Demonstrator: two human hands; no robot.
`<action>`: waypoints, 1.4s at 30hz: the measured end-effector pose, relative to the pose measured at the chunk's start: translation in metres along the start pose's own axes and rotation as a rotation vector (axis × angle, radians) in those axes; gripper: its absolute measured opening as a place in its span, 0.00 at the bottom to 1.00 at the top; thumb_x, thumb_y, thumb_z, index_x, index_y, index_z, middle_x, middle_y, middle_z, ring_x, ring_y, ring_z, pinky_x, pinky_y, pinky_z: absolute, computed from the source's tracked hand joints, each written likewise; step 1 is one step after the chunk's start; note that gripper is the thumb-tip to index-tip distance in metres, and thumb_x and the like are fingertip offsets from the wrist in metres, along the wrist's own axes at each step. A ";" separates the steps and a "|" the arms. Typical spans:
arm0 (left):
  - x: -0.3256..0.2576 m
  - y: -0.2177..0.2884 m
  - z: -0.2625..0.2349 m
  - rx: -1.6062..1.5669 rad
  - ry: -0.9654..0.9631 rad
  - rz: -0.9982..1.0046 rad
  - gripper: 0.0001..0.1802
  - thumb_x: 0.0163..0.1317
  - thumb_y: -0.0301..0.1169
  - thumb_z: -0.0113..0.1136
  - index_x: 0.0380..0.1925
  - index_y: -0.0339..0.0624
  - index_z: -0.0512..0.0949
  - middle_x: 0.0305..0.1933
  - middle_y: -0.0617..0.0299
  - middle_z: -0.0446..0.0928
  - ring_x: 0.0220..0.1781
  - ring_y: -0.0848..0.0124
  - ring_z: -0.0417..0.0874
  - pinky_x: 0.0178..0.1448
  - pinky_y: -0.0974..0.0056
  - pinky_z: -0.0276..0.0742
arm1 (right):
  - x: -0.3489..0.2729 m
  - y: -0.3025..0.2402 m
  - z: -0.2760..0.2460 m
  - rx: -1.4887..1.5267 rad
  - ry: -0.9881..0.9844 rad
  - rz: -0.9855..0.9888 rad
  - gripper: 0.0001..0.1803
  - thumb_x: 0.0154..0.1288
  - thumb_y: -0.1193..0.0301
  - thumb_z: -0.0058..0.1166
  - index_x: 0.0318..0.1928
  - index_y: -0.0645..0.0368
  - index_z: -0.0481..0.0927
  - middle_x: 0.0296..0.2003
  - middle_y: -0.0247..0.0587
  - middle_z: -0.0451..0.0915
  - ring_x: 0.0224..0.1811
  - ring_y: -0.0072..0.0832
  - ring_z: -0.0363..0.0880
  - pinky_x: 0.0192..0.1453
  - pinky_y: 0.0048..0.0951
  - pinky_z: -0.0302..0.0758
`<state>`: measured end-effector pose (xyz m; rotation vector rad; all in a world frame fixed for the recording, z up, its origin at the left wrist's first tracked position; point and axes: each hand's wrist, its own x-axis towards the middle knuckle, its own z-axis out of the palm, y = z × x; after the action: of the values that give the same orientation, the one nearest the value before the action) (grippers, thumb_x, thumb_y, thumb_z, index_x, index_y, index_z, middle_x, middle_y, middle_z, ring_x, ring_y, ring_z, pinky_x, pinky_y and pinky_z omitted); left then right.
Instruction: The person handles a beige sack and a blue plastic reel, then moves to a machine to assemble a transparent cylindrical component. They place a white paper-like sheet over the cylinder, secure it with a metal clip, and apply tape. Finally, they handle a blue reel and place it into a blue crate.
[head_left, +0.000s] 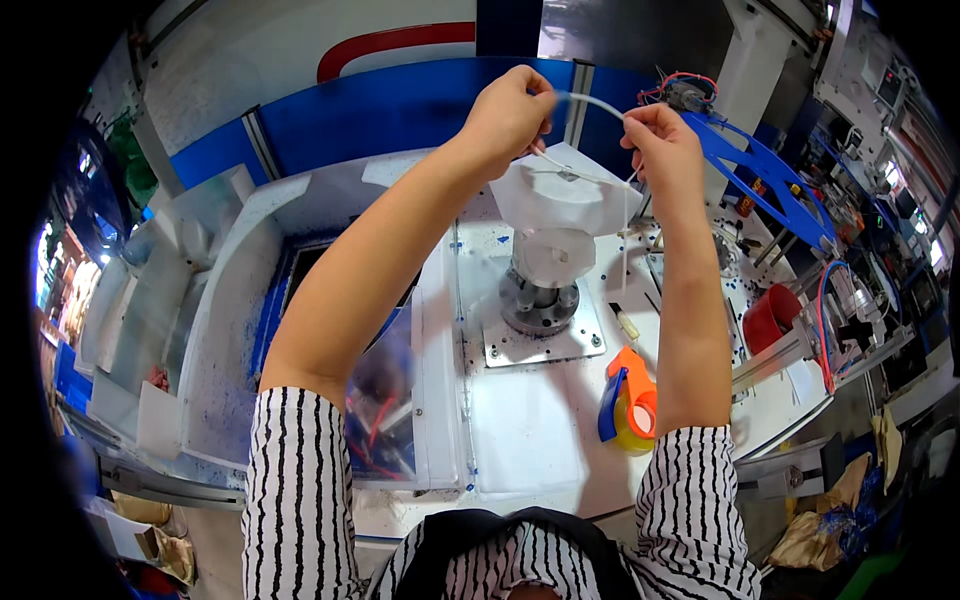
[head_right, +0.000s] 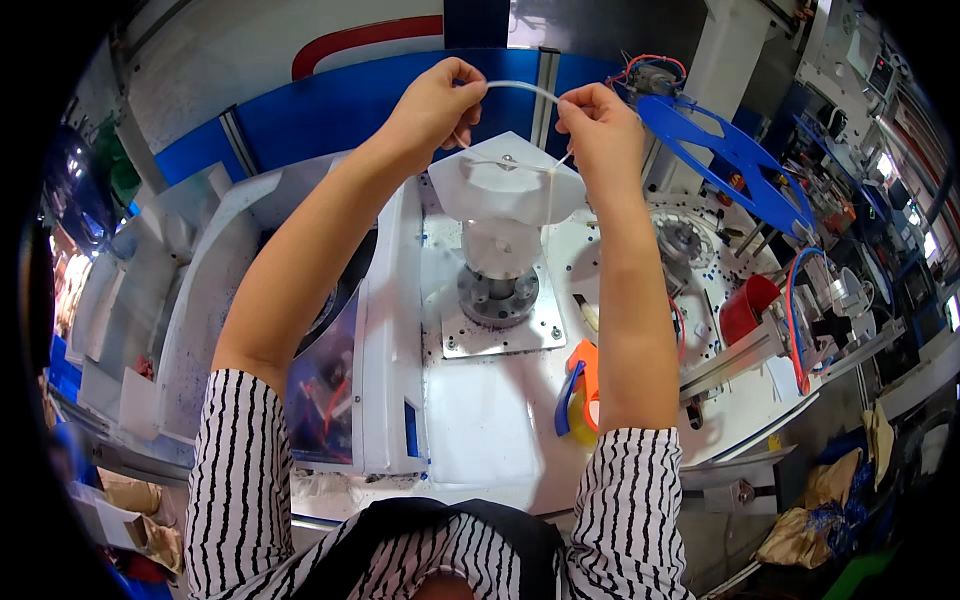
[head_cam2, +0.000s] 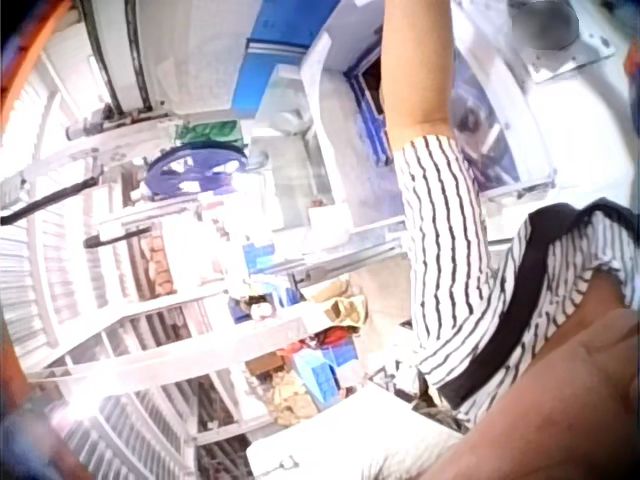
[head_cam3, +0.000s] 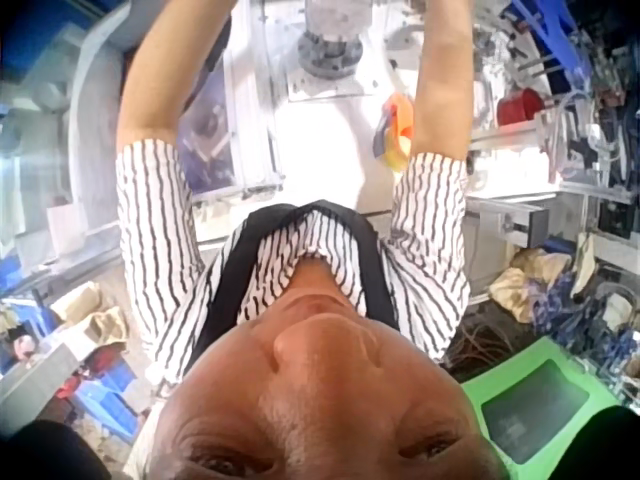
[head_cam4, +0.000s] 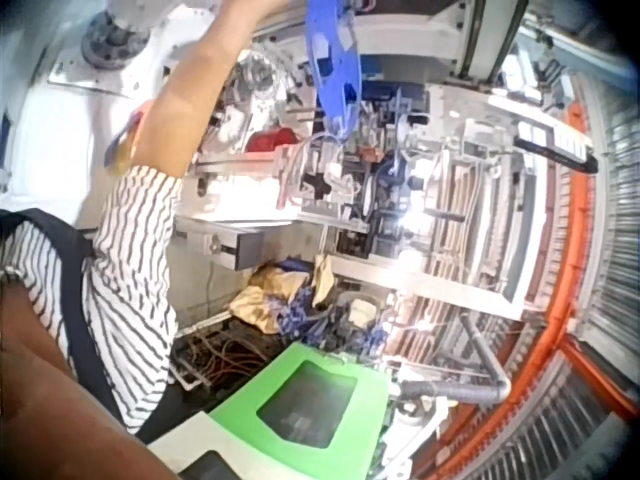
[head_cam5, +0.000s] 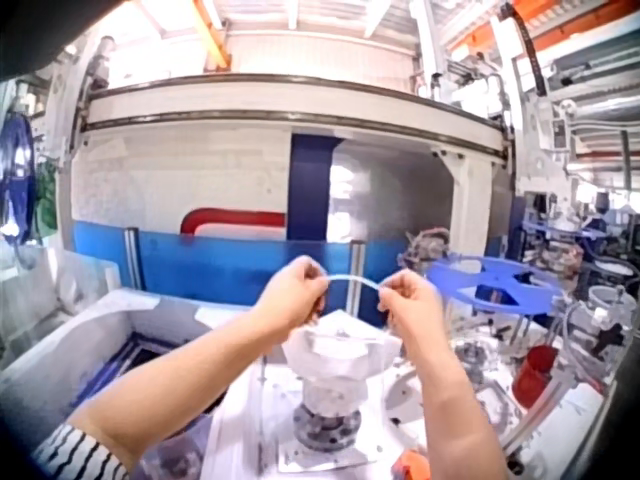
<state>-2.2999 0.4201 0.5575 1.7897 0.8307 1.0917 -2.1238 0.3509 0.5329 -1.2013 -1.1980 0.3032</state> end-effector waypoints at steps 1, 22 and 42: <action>0.002 -0.004 0.001 0.164 0.056 0.045 0.10 0.65 0.33 0.55 0.42 0.39 0.76 0.23 0.63 0.74 0.20 0.76 0.72 0.22 0.73 0.68 | 0.005 0.007 0.002 -0.097 -0.023 0.004 0.06 0.60 0.71 0.56 0.36 0.59 0.81 0.24 0.32 0.78 0.20 0.17 0.70 0.24 0.20 0.67; 0.004 -0.059 0.007 0.841 0.020 0.217 0.11 0.63 0.34 0.55 0.41 0.50 0.84 0.38 0.57 0.83 0.40 0.60 0.82 0.44 0.60 0.76 | 0.005 0.054 0.016 -0.654 -0.100 -0.192 0.10 0.55 0.74 0.50 0.36 0.59 0.83 0.27 0.47 0.81 0.28 0.36 0.79 0.36 0.31 0.74; 0.005 -0.056 0.002 0.874 -0.087 0.159 0.15 0.64 0.42 0.54 0.43 0.50 0.85 0.44 0.60 0.82 0.44 0.61 0.82 0.46 0.61 0.77 | 0.002 0.058 0.009 -0.566 -0.163 -0.120 0.13 0.61 0.70 0.47 0.40 0.59 0.83 0.34 0.46 0.81 0.36 0.36 0.79 0.44 0.32 0.73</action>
<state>-2.3019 0.4470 0.5082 2.6326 1.2435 0.7752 -2.1083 0.3811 0.4844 -1.6021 -1.5516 -0.0388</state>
